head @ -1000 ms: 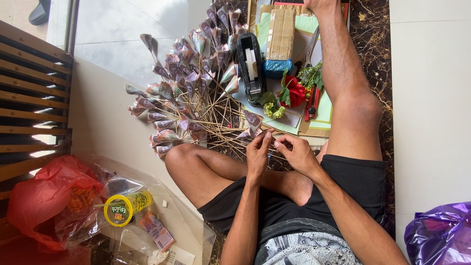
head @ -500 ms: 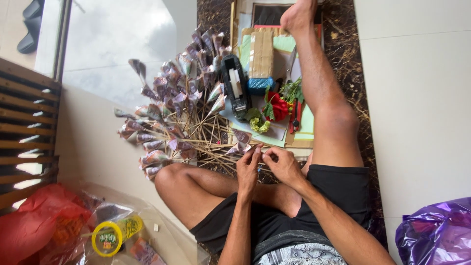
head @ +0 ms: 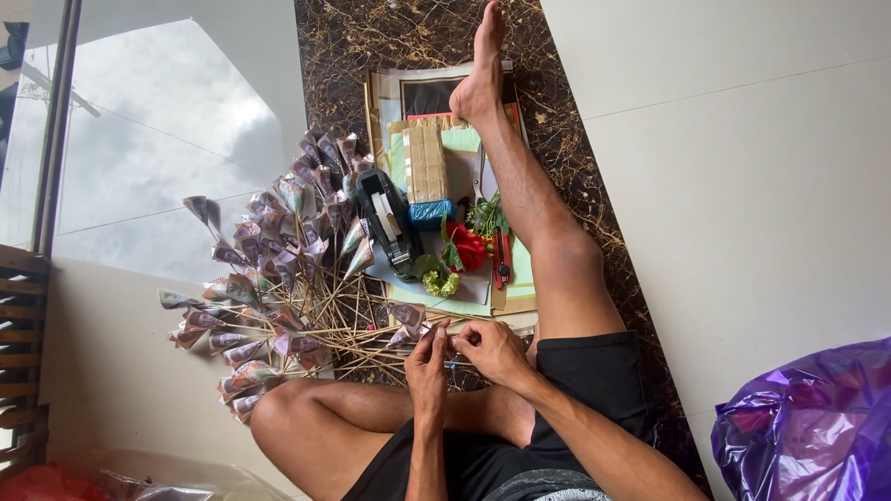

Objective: The person assembles a money bouquet by taping banknotes folded into cones onto wooden sticks and then inserting the sticks into a floral foam base.

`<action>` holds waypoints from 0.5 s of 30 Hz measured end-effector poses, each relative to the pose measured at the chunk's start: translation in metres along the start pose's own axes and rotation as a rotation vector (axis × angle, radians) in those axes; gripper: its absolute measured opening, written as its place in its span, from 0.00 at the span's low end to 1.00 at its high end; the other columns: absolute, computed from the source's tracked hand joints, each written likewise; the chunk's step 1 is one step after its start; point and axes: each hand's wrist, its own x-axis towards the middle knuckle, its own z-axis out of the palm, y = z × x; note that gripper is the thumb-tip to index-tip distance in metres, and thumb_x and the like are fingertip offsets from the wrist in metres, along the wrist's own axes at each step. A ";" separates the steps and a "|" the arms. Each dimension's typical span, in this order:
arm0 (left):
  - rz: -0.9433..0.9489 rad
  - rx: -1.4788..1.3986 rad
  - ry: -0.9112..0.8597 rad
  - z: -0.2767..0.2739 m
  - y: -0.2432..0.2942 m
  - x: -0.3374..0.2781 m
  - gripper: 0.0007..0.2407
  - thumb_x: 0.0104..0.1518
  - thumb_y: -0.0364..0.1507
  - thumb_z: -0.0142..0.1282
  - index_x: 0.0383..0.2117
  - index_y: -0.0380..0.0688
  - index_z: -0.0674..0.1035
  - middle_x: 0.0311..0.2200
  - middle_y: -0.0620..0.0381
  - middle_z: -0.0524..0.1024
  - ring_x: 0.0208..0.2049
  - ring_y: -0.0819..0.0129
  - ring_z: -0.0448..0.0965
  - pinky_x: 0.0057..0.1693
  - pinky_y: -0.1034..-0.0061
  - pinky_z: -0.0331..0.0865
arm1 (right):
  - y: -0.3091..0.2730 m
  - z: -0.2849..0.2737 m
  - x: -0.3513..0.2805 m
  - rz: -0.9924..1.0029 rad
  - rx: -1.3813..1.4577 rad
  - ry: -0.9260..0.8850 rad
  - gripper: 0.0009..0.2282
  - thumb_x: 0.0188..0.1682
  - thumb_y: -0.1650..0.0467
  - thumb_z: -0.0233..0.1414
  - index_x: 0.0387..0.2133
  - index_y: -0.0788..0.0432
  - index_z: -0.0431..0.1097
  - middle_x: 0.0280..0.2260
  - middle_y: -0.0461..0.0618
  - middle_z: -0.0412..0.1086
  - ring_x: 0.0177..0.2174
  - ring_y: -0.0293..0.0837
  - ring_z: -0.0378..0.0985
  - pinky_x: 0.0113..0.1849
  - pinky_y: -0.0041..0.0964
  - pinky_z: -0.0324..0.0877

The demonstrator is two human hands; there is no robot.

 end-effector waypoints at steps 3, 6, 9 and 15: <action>-0.023 0.038 0.013 0.001 0.010 -0.004 0.15 0.58 0.35 0.57 0.47 0.42 0.85 0.44 0.56 0.86 0.49 0.71 0.82 0.56 0.74 0.75 | -0.003 -0.002 0.000 0.022 0.003 -0.002 0.09 0.47 0.61 0.59 0.20 0.45 0.76 0.20 0.31 0.77 0.23 0.33 0.76 0.29 0.36 0.66; -0.014 0.040 0.022 -0.002 -0.002 0.000 0.15 0.59 0.36 0.57 0.47 0.43 0.86 0.33 0.61 0.83 0.37 0.73 0.78 0.47 0.77 0.74 | -0.002 -0.001 0.000 0.029 -0.001 -0.004 0.09 0.47 0.60 0.59 0.21 0.45 0.77 0.21 0.31 0.77 0.23 0.32 0.76 0.28 0.35 0.66; 0.040 0.024 -0.010 -0.003 -0.006 0.001 0.14 0.61 0.34 0.56 0.45 0.41 0.87 0.25 0.60 0.79 0.30 0.74 0.75 0.43 0.78 0.72 | -0.001 -0.001 0.001 0.025 0.003 0.007 0.09 0.47 0.59 0.59 0.20 0.45 0.77 0.21 0.30 0.77 0.23 0.32 0.76 0.27 0.36 0.66; 0.016 0.049 0.004 -0.003 0.007 -0.004 0.16 0.61 0.37 0.51 0.38 0.36 0.87 0.40 0.53 0.84 0.36 0.64 0.86 0.47 0.73 0.81 | 0.003 0.002 0.002 0.016 0.037 -0.004 0.10 0.47 0.58 0.60 0.20 0.45 0.77 0.23 0.30 0.78 0.26 0.32 0.78 0.29 0.35 0.67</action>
